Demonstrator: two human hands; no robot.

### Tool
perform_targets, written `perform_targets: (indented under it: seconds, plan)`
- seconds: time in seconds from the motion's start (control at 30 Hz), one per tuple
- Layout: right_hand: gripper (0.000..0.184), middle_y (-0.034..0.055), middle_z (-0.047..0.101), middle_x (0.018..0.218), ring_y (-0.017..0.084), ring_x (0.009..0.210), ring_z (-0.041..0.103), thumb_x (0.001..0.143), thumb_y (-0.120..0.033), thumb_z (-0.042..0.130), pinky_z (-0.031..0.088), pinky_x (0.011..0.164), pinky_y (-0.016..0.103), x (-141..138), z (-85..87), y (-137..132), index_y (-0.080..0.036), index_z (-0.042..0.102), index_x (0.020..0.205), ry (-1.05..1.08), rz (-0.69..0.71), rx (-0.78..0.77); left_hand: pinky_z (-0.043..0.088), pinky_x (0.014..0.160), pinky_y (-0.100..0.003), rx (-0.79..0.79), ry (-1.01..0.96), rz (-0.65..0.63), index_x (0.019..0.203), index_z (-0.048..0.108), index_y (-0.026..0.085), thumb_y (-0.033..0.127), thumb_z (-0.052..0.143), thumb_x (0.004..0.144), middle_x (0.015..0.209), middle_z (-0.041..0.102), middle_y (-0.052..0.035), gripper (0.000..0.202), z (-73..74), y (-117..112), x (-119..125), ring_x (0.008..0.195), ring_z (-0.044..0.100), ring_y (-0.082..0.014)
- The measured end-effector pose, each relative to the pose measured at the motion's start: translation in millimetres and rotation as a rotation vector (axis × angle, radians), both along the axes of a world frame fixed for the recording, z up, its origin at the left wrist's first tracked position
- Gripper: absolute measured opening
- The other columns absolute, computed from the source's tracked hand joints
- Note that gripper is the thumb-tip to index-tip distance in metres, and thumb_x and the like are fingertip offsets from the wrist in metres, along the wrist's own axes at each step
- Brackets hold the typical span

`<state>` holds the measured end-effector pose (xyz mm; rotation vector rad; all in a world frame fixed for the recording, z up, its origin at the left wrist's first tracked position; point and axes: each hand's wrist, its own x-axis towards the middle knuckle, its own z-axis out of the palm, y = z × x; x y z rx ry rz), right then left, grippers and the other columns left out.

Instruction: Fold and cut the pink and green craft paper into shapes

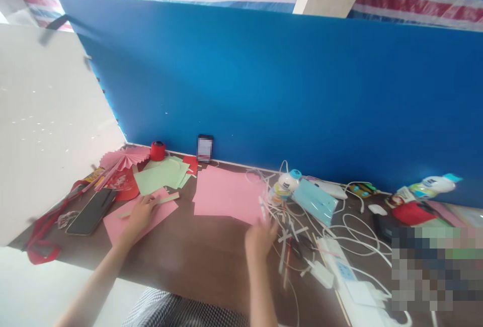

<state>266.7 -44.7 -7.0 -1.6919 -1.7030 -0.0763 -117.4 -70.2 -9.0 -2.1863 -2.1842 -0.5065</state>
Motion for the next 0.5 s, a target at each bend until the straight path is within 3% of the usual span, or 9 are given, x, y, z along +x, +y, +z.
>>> perform_targets:
  seconds: [0.03,0.13,0.2,0.3,0.4,0.5]
  plan:
    - [0.034,0.0188,0.055,0.111,0.030,0.116,0.041,0.076,-0.011,0.035,0.031,0.098,0.049,-23.9,8.6,-1.5,-0.008,0.063,0.097,-0.022,0.052,-0.044,0.041,0.079,-0.036,-0.020,-0.048,0.001,0.112,0.058,0.016,0.016,0.037,0.083,0.100,0.059,-0.0137,0.036,-0.7,3.2,-3.6,0.092,0.051,-0.0247]
    - [0.034,0.0111,0.057,0.110,0.020,0.107,0.050,0.082,-0.013,0.034,0.038,0.094,0.034,-110.0,29.1,-1.2,-0.015,0.059,0.106,0.019,0.507,-0.234,0.040,0.074,-0.031,-0.076,-0.203,0.000,0.103,0.062,0.016,0.016,0.043,0.078,0.092,0.061,-0.0109,0.031,-1.0,10.1,-10.8,0.085,0.054,-0.0216]
    - [0.030,0.0086,0.057,0.109,0.017,0.102,0.053,0.083,-0.020,0.039,0.042,0.088,0.028,-160.7,36.4,4.4,-0.016,0.056,0.108,0.069,0.680,-0.361,0.040,0.073,-0.030,-0.084,-0.293,0.008,0.095,0.063,0.015,0.019,0.048,0.075,0.090,0.063,-0.0098,0.026,1.5,10.4,-11.1,0.084,0.054,-0.0210]
    - [0.033,0.0113,0.055,0.108,0.022,0.098,0.054,0.077,-0.027,0.052,0.043,0.082,0.032,-206.5,40.5,18.7,-0.015,0.054,0.108,-0.028,0.646,-0.580,0.039,0.069,-0.028,-0.062,-0.398,0.089,0.085,0.063,0.014,0.025,0.049,0.074,0.085,0.063,-0.0078,0.021,8.6,5.0,-6.0,0.082,0.054,-0.0203]
    - [0.041,0.0150,0.056,0.106,0.028,0.098,0.053,0.069,-0.033,0.063,0.042,0.078,0.036,-224.0,40.8,32.9,-0.012,0.054,0.103,-0.125,0.539,-0.736,0.037,0.062,-0.026,-0.067,-0.459,0.203,0.073,0.060,0.014,0.032,0.050,0.072,0.075,0.061,-0.0047,0.020,15.5,-1.8,-0.3,0.074,0.054,-0.0192]
    - [0.024,0.0148,0.058,0.098,0.030,0.097,0.053,0.065,-0.026,0.066,0.042,0.074,0.035,-229.9,38.4,39.7,-0.013,0.060,0.084,-0.129,0.545,-0.777,0.038,0.063,-0.026,-0.045,-0.554,0.264,0.074,0.058,0.015,0.031,0.052,0.069,0.077,0.061,-0.0042,0.018,20.5,-7.0,0.4,0.075,0.056,-0.0187]
